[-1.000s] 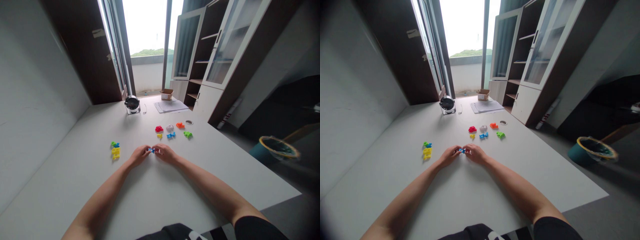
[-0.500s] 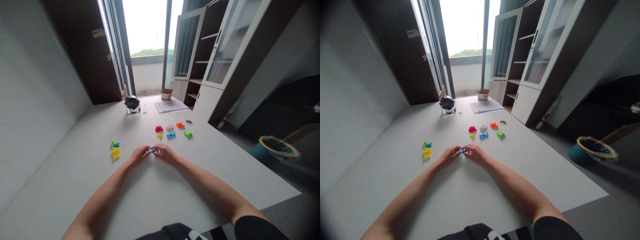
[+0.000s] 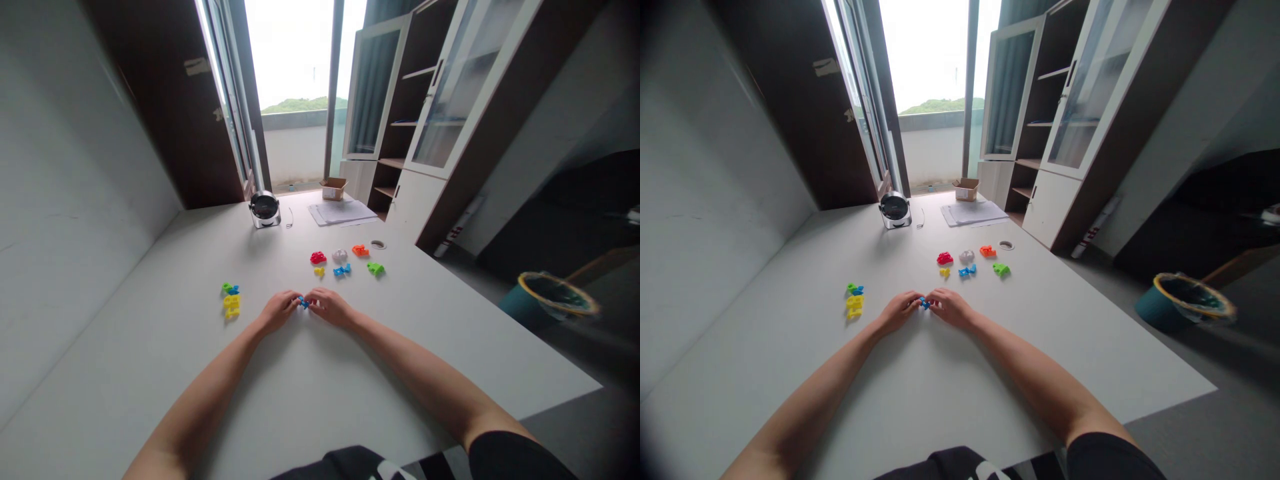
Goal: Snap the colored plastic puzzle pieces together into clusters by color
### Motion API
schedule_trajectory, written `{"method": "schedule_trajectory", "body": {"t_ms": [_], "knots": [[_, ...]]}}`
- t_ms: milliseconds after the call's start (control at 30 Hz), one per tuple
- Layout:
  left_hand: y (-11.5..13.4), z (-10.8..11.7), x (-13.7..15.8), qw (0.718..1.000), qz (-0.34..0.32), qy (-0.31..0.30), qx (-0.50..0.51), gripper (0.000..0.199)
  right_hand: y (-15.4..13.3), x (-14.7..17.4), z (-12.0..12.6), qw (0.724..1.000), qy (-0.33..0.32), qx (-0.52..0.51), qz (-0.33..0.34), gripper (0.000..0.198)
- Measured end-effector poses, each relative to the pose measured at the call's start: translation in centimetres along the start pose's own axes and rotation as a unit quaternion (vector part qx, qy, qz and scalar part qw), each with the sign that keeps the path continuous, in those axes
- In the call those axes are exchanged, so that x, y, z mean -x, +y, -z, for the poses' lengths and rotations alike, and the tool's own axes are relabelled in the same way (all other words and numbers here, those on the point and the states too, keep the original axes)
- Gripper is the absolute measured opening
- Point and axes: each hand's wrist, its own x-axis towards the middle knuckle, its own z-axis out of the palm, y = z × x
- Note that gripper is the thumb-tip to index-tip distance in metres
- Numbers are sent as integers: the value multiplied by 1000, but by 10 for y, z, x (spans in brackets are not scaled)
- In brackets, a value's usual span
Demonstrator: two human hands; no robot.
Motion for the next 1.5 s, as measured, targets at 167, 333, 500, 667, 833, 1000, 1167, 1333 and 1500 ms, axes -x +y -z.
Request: {"method": "schedule_trajectory", "body": {"t_ms": [167,333,500,667,833,1000,1167,1333,1500], "knots": [[1,0,0,1000,-2,4,3,37,1,1,0,1000,2,7,-5,14],[3,0,1,1000,9,13,6,36,2,1,-1,1000,18,21,-11,13],[5,0,1,999,25,17,7,36,3,1,-1,997,61,42,-18,10],[4,0,2,1000,20,13,14,35,7,0,7,986,128,87,-55,10],[-1,-4,1,1000,15,17,17,33,28,4,29,943,220,169,-181,9],[-2,-5,0,1000,15,13,12,29,56,15,53,886,206,255,-328,11],[2,-4,0,1000,17,14,15,28,66,19,55,867,162,290,-372,13],[3,-4,0,1000,23,13,16,28,68,19,50,890,164,260,-336,16],[3,-4,0,999,24,15,16,28,66,16,48,906,213,264,-253,16]]}}
